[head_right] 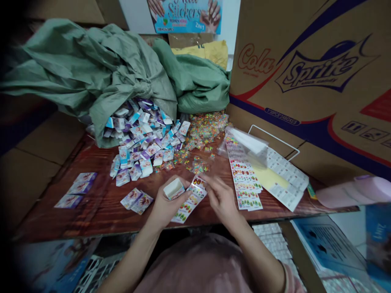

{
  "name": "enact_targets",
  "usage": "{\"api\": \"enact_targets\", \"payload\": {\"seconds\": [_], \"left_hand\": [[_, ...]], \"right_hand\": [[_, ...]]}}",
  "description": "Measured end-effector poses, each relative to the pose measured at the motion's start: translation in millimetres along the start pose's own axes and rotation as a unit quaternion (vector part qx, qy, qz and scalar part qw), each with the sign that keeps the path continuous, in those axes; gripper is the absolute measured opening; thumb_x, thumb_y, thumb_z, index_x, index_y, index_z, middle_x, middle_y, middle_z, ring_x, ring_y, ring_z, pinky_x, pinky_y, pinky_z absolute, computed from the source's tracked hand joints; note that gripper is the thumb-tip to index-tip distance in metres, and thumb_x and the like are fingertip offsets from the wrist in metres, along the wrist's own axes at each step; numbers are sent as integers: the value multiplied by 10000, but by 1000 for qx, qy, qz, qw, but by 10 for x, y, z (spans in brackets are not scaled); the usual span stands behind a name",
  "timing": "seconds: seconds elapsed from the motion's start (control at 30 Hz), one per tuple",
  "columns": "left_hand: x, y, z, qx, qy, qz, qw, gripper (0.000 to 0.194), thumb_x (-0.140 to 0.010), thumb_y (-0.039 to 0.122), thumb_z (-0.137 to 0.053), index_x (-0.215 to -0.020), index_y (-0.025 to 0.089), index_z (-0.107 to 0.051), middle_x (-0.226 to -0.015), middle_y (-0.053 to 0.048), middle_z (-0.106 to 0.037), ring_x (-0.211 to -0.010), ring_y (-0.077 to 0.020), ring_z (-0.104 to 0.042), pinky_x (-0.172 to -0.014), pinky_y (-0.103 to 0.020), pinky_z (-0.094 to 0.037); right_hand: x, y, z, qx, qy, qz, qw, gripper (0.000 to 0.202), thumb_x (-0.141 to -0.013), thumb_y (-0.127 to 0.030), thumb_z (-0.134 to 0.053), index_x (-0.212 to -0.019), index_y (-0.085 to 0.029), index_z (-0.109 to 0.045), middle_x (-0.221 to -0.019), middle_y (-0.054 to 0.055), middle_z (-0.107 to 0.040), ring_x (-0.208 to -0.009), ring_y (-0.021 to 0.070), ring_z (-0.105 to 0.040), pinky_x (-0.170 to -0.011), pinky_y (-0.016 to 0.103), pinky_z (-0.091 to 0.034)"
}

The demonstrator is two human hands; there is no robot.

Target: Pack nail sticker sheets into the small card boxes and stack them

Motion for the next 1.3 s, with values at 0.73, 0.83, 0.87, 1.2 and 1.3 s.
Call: {"api": "enact_targets", "payload": {"seconds": [0.73,0.83,0.87,1.2,1.3], "left_hand": [[75,-113,58,46,40,58,996,243,-623,225,-754,-709,164,-535,-634,49,-545,-609,-94,-509,-601,-193,-425],[92,-72,43,53,12,45,998,221,-661,242,-742,-739,163,-552,-683,34,-567,-644,-98,-525,-631,-200,-435],[99,-67,38,52,-3,46,998,218,-672,249,-738,-747,162,-553,-696,30,-573,-648,-99,-528,-634,-203,-438],[112,-200,66,29,-18,101,994,250,-612,238,-771,-702,148,-557,-661,29,-576,-626,-98,-532,-607,-201,-437],[123,-232,105,39,30,93,994,234,-612,238,-768,-689,152,-564,-662,23,-594,-629,-107,-548,-610,-208,-450]], "right_hand": [[208,-129,-209,88,-40,87,992,413,-916,-241,-519,-1328,-257,-509,-1221,78,-621,-1141,203,-577,-1054,439,-413],[188,-111,-235,31,-48,31,998,385,-898,-293,-560,-1277,-227,-558,-1192,91,-638,-1113,210,-596,-964,372,-493],[172,-74,-213,2,-38,2,999,335,-907,-290,-545,-1231,-219,-593,-1148,85,-664,-1065,203,-624,-919,345,-518],[164,99,-112,15,29,-33,999,210,-896,-279,-534,-1006,-204,-697,-924,60,-749,-780,194,-716,-672,261,-573],[171,89,-150,21,18,-12,1000,227,-894,-256,-544,-1072,-216,-680,-957,62,-746,-804,197,-720,-686,269,-588]]}}
Point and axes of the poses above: each hand's wrist, its own x-axis away from the middle knuckle, its own z-axis out of the back of the hand, y = z × x, the point moved 7 cm from there along -x, towards the middle knuckle
